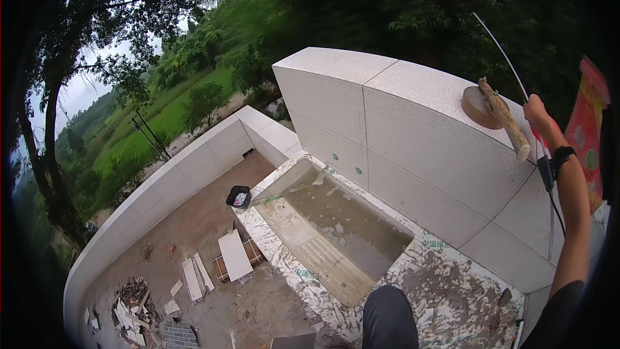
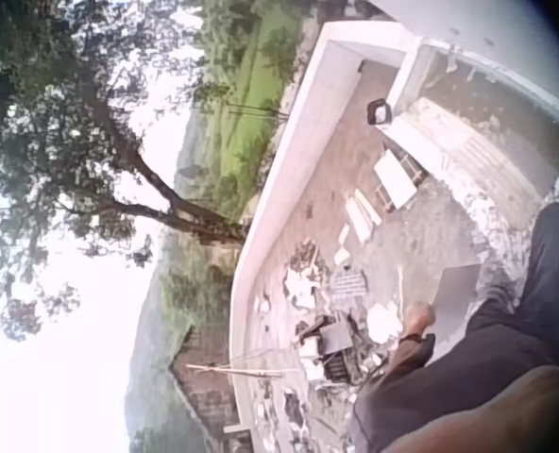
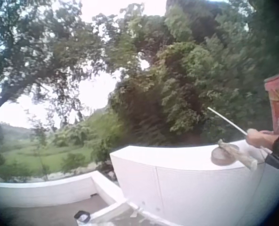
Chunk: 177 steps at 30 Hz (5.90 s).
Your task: Cutting a stone tile with a handheld power saw and measuring dimensions with a tape measure on a construction site.
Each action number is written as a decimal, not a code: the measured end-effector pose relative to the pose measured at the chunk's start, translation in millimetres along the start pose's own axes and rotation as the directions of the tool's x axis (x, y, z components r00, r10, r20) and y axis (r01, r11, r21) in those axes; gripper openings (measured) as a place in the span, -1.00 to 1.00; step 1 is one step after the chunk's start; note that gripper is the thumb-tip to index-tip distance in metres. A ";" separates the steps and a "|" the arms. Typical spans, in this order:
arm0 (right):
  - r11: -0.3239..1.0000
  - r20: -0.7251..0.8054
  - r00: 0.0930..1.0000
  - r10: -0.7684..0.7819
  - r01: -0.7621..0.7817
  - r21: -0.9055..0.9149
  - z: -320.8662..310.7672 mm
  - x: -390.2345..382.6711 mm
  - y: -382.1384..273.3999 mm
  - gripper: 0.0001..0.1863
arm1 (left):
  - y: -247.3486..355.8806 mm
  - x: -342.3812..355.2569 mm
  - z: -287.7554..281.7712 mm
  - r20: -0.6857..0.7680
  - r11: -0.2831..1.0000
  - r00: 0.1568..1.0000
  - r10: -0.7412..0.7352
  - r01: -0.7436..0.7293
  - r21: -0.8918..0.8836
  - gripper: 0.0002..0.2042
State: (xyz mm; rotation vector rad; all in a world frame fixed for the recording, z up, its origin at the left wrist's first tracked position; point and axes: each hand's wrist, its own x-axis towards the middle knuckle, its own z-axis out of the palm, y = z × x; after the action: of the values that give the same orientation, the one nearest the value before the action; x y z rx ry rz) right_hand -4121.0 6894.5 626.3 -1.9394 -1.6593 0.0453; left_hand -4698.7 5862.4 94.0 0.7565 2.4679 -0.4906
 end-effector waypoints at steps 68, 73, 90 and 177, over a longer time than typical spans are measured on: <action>-0.543 0.038 -0.636 0.771 -0.626 0.560 125.5 -2247.9 43.9 -0.65 | -151.4 -411.3 238.2 0.492 -0.757 -0.640 0.590 -0.227 0.613 -0.57; -0.467 -0.112 -0.712 0.693 -0.563 0.682 56.5 -2281.8 82.3 -0.69 | -228.1 -542.4 345.9 0.518 -0.952 -0.798 0.306 -0.243 0.188 -0.80; -0.452 -0.220 -0.740 0.636 -0.588 0.671 -289.3 -2479.3 184.6 -0.64 | -401.8 -1004.9 541.4 0.084 -0.553 -0.684 -0.725 0.506 -0.661 -0.78; 0.482 -0.321 0.409 0.854 -0.855 0.193 -1129.4 -1622.0 2247.6 -0.65 | 905.1 -1836.0 1170.8 -0.027 0.204 0.384 0.923 -0.547 -0.812 -0.45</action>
State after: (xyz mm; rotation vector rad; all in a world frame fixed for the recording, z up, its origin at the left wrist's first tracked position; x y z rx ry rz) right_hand -2040.4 4829.0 23.5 -2.4058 -0.2506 0.0592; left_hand -2420.7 5257.9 14.9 1.1938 1.2445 0.6402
